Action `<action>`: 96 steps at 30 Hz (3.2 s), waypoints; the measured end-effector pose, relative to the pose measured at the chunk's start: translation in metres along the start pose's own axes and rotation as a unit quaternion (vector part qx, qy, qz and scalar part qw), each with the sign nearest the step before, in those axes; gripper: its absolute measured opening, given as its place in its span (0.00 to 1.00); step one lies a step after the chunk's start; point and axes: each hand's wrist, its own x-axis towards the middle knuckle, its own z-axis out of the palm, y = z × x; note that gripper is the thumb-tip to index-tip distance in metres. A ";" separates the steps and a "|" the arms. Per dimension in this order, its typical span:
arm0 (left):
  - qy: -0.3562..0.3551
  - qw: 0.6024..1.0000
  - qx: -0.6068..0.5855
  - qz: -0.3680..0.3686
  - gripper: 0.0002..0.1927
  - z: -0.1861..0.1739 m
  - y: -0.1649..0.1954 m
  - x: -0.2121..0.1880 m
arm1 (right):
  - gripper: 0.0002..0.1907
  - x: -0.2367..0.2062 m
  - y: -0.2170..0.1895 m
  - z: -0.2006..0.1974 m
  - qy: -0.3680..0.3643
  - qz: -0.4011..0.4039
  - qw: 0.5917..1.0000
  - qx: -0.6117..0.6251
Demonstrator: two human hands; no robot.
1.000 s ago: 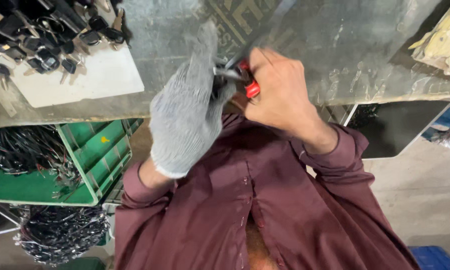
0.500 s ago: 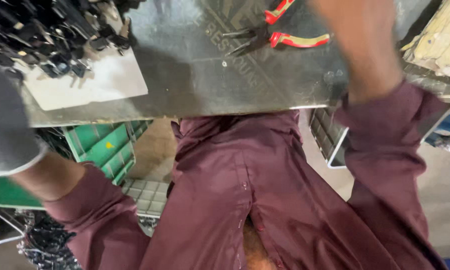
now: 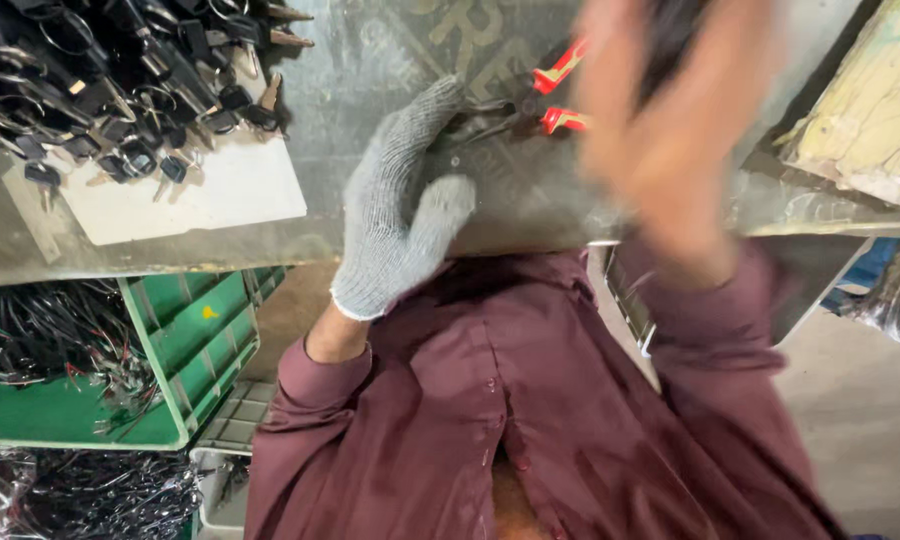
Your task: The person repeatedly crimps metal terminals onto black wires using red-handled pliers. They hold each wire with a gloved left hand and squeeze the pliers with the right hand to secure the terminal, then place the finished unit on the table.
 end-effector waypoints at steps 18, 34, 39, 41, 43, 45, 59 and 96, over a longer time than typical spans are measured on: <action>-0.079 0.994 0.021 -0.069 0.13 -0.003 0.004 -0.029 | 0.17 -0.052 -0.028 0.035 -0.132 0.249 0.677 0.680; 0.159 0.764 -0.558 -0.284 0.30 0.003 -0.065 -0.049 | 0.09 -0.048 -0.086 0.019 -0.184 -0.184 0.963 -0.064; 0.152 0.867 -0.400 -0.258 0.17 -0.001 -0.036 -0.051 | 0.10 -0.061 -0.062 0.039 -0.261 -0.191 0.946 0.024; 0.099 0.986 -0.076 -0.108 0.12 -0.017 -0.018 -0.049 | 0.08 -0.071 -0.048 0.035 -0.255 -0.194 0.943 0.085; 0.073 0.997 -0.018 -0.028 0.09 -0.030 -0.005 -0.043 | 0.10 -0.077 -0.040 0.033 -0.260 -0.202 0.935 0.136; 0.098 0.990 -0.096 -0.041 0.10 -0.035 0.004 -0.043 | 0.12 -0.079 -0.040 0.035 -0.291 -0.173 0.936 0.093; -0.093 0.983 -0.127 0.097 0.10 0.030 -0.021 -0.062 | 0.27 -0.029 -0.082 0.000 -0.264 0.001 0.895 0.359; 0.078 0.982 -0.154 -0.075 0.21 0.000 0.004 -0.025 | 0.17 -0.096 0.017 0.046 -0.181 -0.093 0.959 0.198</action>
